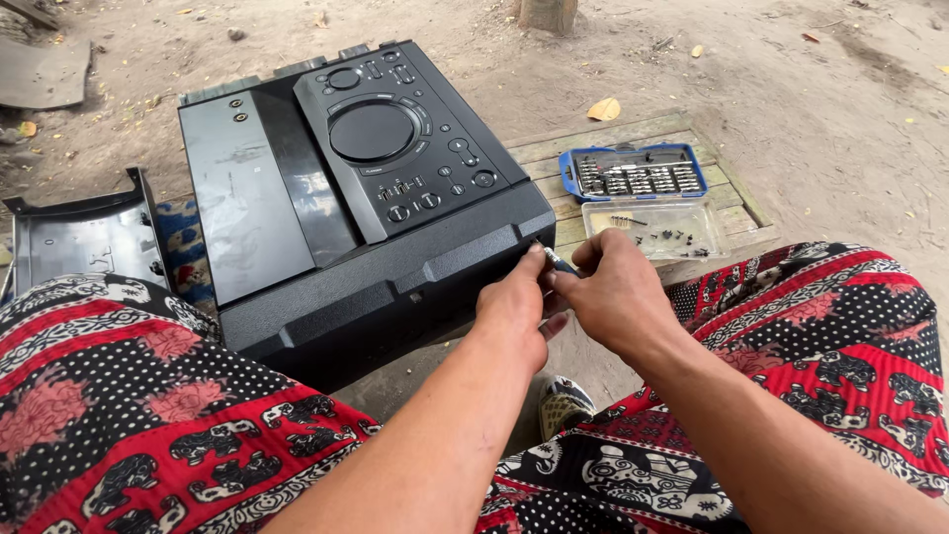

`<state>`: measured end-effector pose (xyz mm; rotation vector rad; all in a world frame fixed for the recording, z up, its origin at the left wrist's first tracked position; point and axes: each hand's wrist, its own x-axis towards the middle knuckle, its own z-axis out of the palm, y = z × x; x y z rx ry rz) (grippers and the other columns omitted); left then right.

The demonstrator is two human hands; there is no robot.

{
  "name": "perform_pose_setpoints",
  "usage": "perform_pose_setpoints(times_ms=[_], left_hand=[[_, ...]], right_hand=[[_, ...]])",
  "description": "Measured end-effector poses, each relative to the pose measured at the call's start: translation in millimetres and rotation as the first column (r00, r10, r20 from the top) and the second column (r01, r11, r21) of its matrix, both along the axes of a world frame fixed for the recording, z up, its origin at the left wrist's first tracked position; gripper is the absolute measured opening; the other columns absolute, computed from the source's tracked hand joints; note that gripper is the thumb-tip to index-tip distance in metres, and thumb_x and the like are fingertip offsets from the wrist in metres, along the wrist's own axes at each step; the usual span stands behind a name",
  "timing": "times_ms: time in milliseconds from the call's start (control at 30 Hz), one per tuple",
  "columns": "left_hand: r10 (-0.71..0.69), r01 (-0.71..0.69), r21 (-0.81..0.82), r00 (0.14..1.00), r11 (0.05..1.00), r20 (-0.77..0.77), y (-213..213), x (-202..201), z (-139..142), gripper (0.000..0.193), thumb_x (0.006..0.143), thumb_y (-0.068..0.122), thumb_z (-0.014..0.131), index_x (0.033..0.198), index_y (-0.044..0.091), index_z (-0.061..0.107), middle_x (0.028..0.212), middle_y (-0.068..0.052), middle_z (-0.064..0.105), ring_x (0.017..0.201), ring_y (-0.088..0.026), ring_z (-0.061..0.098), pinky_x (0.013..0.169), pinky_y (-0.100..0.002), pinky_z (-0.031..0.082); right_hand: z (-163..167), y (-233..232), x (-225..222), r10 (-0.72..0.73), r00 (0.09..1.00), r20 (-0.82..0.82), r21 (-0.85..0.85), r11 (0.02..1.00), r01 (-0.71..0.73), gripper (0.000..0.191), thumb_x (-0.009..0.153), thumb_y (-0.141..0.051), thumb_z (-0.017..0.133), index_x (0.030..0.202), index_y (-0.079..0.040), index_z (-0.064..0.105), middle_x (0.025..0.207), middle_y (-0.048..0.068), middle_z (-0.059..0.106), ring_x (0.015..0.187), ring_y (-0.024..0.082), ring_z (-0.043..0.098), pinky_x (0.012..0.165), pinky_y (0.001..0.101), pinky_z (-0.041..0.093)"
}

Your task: The person sits on the ground with a Sony stereo system on their lap and uses a screwdriver to remove screws from the rear panel. They unscrew multiple screws, set them in a small container, and pull the back cover away to expose the internal circuitry and wiring.

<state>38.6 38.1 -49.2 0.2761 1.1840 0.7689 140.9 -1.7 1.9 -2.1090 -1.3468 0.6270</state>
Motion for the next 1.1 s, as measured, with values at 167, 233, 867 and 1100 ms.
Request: perform_pose_setpoints(times_ms=[167, 233, 867, 1100], left_hand=[[0.011, -0.010, -0.017, 0.999, 1.000, 0.049, -1, 1, 8, 0.027, 0.091, 0.041, 0.073, 0.087, 0.015, 0.068, 0.087, 0.002, 0.067, 0.081, -0.016, 0.063, 0.072, -0.037, 0.049], [0.007, -0.005, -0.036, 0.998, 0.999, 0.064, 1, 1, 10, 0.026, 0.090, 0.041, 0.074, 0.087, 0.015, 0.068, 0.087, 0.002, 0.066, 0.081, -0.016, 0.062, 0.073, -0.037, 0.049], [-0.027, 0.026, 0.038, 0.999, 0.999, 0.024, -6, -12, 2, 0.019, 0.090, 0.033, 0.073, 0.087, 0.015, 0.068, 0.081, 0.004, 0.067, 0.076, -0.011, 0.064, 0.070, -0.034, 0.049], [-0.039, 0.037, 0.068, 0.999, 0.997, 0.019, -9, -13, 5, 0.019, 0.091, 0.034, 0.073, 0.089, 0.016, 0.067, 0.082, 0.004, 0.067, 0.076, -0.011, 0.064, 0.068, -0.032, 0.049]], right_hand=[[-2, -5, 3, -0.015, 0.996, -0.089, -0.024, 1.000, 0.013, 0.043, 0.081, -0.024, 0.082, 0.110, 0.003, 0.064, 0.097, 0.016, 0.074, 0.086, 0.025, 0.070, 0.075, 0.0388, 0.055], [-1, -3, 3, -0.007, 0.995, -0.098, -0.017, 1.000, 0.005, 0.039, 0.081, -0.022, 0.082, 0.107, 0.003, 0.065, 0.094, 0.015, 0.074, 0.083, 0.024, 0.070, 0.073, 0.0385, 0.055], [-1, -5, -4, -0.028, 0.907, -0.419, -0.095, 0.995, -0.013, 0.028, 0.089, -0.021, 0.074, 0.102, 0.002, 0.065, 0.082, 0.010, 0.074, 0.069, 0.016, 0.067, 0.054, 0.0322, 0.052], [-2, -6, -1, -0.084, 0.842, -0.533, -0.134, 0.991, 0.014, 0.023, 0.092, -0.020, 0.071, 0.101, 0.000, 0.064, 0.082, 0.009, 0.074, 0.069, 0.015, 0.066, 0.053, 0.0318, 0.051]])
